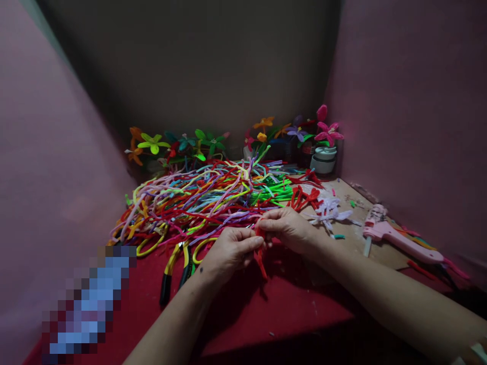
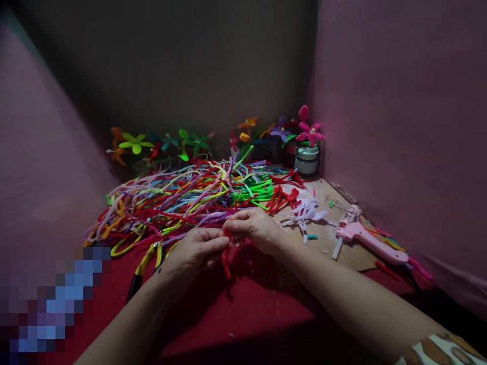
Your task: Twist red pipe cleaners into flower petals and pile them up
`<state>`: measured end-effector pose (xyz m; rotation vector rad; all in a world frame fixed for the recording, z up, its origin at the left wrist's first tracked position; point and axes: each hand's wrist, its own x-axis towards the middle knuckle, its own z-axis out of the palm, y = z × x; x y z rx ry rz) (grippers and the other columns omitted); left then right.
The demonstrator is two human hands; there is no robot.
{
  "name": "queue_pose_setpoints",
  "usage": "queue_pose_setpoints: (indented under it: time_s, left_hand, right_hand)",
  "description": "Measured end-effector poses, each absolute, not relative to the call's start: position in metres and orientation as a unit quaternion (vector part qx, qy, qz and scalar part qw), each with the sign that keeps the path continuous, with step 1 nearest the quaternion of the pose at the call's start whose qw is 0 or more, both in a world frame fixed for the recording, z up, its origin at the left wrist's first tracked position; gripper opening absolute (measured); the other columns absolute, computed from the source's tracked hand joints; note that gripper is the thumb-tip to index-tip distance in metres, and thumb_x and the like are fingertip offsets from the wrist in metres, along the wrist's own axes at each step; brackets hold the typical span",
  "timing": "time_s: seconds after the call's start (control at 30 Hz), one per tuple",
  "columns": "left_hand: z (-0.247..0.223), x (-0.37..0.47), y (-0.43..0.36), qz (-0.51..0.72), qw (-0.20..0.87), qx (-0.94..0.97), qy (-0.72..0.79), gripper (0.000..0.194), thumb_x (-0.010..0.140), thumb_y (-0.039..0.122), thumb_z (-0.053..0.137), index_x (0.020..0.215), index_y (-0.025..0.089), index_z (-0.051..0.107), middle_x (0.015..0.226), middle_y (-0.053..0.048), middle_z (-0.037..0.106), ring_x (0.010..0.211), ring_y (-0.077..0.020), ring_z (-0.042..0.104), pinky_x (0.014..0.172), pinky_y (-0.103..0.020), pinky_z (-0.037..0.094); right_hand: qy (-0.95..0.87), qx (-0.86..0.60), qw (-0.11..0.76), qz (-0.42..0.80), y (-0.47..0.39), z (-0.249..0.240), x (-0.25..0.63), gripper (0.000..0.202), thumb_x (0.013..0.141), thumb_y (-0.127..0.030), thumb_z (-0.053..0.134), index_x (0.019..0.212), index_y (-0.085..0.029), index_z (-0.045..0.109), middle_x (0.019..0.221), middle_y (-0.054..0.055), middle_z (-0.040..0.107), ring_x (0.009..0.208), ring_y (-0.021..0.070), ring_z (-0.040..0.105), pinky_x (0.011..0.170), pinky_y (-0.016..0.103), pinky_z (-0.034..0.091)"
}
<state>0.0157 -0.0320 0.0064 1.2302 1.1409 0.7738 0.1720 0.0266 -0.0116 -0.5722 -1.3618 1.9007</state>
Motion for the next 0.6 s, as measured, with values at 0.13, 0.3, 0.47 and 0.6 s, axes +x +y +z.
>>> queue_pose_setpoints:
  time_s: [0.13, 0.3, 0.47, 0.6]
  left_hand:
    - [0.011, 0.018, -0.032, 0.334, 0.556, 0.553, 0.524, 0.029, 0.072, 0.035, 0.058, 0.054, 0.014, 0.048, 0.041, 0.006, 0.039, 0.038, -0.0042, 0.028, 0.041, -0.021, 0.018]
    - [0.014, 0.022, -0.032, 0.326, 0.482, 0.588, 0.562, 0.025, 0.072, 0.033, 0.054, 0.056, 0.015, 0.05, 0.043, 0.006, 0.037, 0.04, -0.0051, 0.028, 0.042, -0.02, 0.021]
    - [0.003, 0.026, -0.033, 0.341, 0.255, 0.695, 0.579, 0.023, 0.075, 0.027, 0.048, 0.057, 0.015, 0.054, 0.053, 0.003, 0.044, 0.051, -0.0083, 0.038, 0.052, -0.022, 0.029]
    - [-0.001, 0.027, -0.034, 0.342, 0.161, 0.731, 0.568, 0.022, 0.076, 0.024, 0.047, 0.056, 0.016, 0.052, 0.056, 0.002, 0.047, 0.054, -0.0093, 0.04, 0.056, -0.023, 0.03]
  right_hand:
    - [-0.569, -0.245, 0.368, 0.693, 0.025, -0.01, 0.173, 0.019, 0.069, -0.029, 0.066, 0.064, -0.011, 0.065, 0.054, 0.0, 0.057, 0.047, 0.0077, 0.047, 0.05, 0.023, 0.035]
    - [-0.622, -0.299, 0.361, 0.628, 0.017, 0.0, 0.173, 0.022, 0.067, -0.029, 0.065, 0.055, -0.012, 0.06, 0.049, -0.002, 0.051, 0.048, 0.0071, 0.043, 0.052, 0.023, 0.033]
    - [-0.635, -0.356, 0.362, 0.582, 0.014, 0.005, 0.172, 0.018, 0.067, -0.023, 0.061, 0.053, -0.012, 0.058, 0.047, -0.003, 0.049, 0.045, 0.0067, 0.041, 0.05, 0.023, 0.032]
    - [-0.663, -0.354, 0.372, 0.544, 0.014, 0.006, 0.173, 0.017, 0.067, -0.022, 0.061, 0.054, -0.012, 0.061, 0.049, -0.002, 0.05, 0.047, 0.0069, 0.042, 0.05, 0.022, 0.032]
